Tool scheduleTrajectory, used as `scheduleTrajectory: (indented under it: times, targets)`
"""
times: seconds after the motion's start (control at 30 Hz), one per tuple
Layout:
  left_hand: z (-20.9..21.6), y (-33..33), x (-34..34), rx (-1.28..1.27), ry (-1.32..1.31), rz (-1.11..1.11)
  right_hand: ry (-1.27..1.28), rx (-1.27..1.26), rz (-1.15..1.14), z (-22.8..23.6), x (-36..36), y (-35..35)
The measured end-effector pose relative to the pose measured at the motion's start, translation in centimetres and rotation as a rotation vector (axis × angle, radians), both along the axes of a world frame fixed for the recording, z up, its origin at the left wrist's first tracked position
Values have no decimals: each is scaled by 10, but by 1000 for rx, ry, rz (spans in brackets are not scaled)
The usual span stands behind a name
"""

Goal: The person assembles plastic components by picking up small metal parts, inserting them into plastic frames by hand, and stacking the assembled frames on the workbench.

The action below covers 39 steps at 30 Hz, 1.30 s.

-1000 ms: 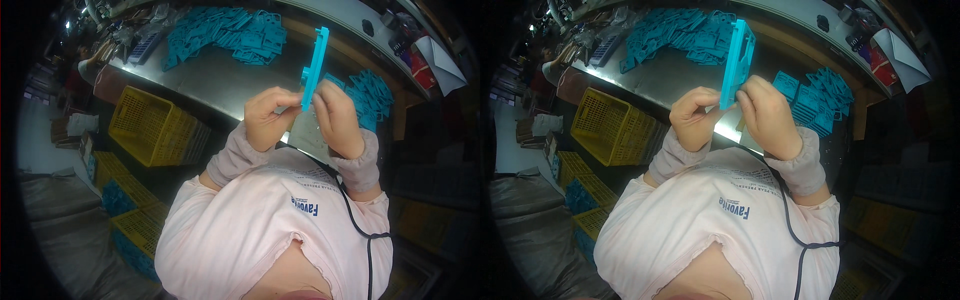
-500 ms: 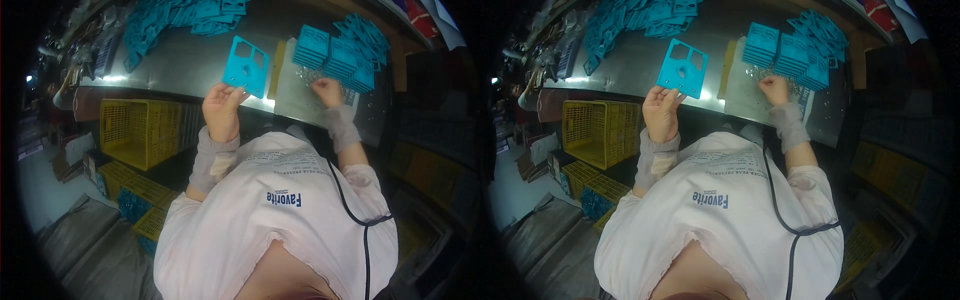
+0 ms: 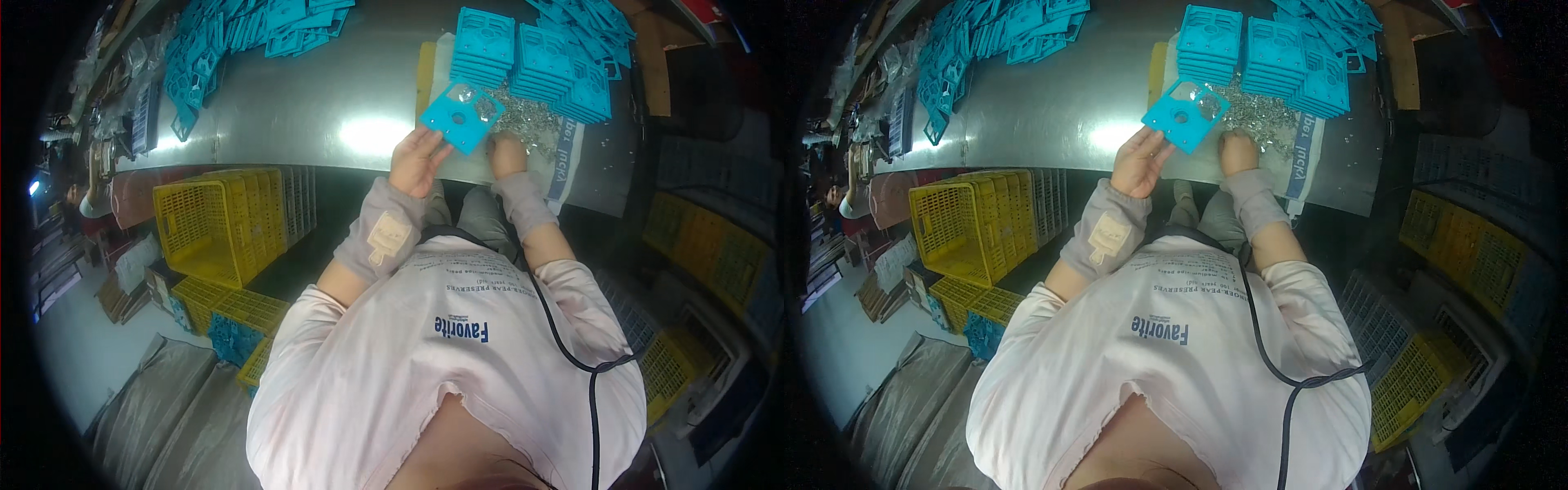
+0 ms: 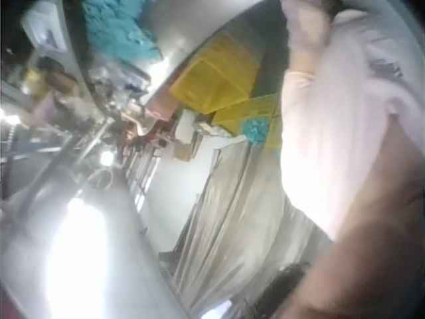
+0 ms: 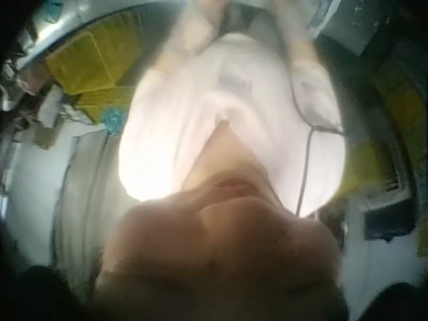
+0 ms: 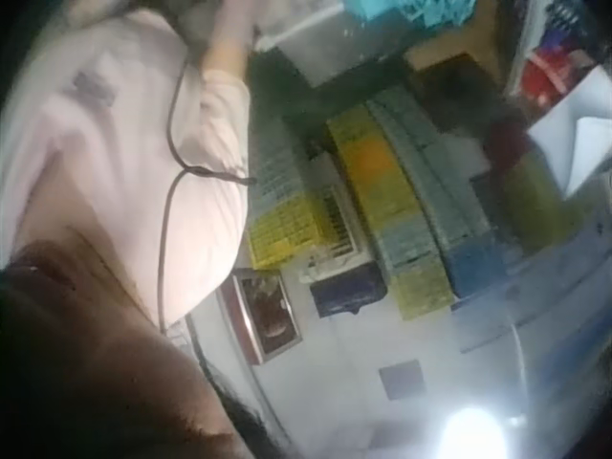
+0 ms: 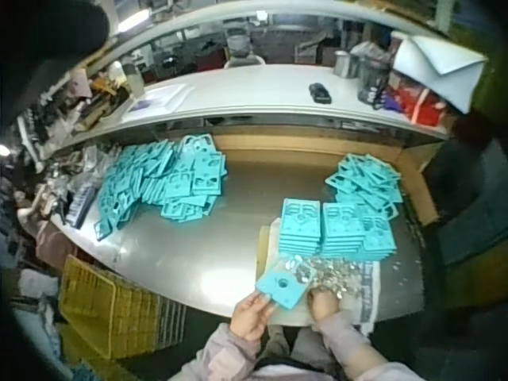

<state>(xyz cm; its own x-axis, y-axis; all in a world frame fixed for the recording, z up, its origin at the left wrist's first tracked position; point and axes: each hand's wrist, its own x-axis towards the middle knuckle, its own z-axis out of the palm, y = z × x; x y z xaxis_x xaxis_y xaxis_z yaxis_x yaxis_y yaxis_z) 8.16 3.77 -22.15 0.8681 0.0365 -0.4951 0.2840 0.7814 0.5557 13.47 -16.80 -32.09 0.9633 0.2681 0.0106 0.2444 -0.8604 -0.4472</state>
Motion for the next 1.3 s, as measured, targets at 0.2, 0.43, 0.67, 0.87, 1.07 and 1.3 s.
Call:
scheduleTrajectory:
  times: [0.2,0.43,0.67,0.87,1.07,1.3]
  targets:
    - [-4,-9,17,33,7,-106,-74,-122,44,0,-2,2]
    - [49,5,7,274,-136,-15,78,-348,208,0,14,22]
    - [38,31,-15,846,-401,236,-184,-192,525,42,59,187]
    - [85,76,-59,604,-257,110,-545,234,517,188,156,294]
    - [102,94,-83,514,-244,213,-440,268,230,149,121,112]
    - [104,83,-66,445,-349,263,-122,273,231,75,-1,-4]
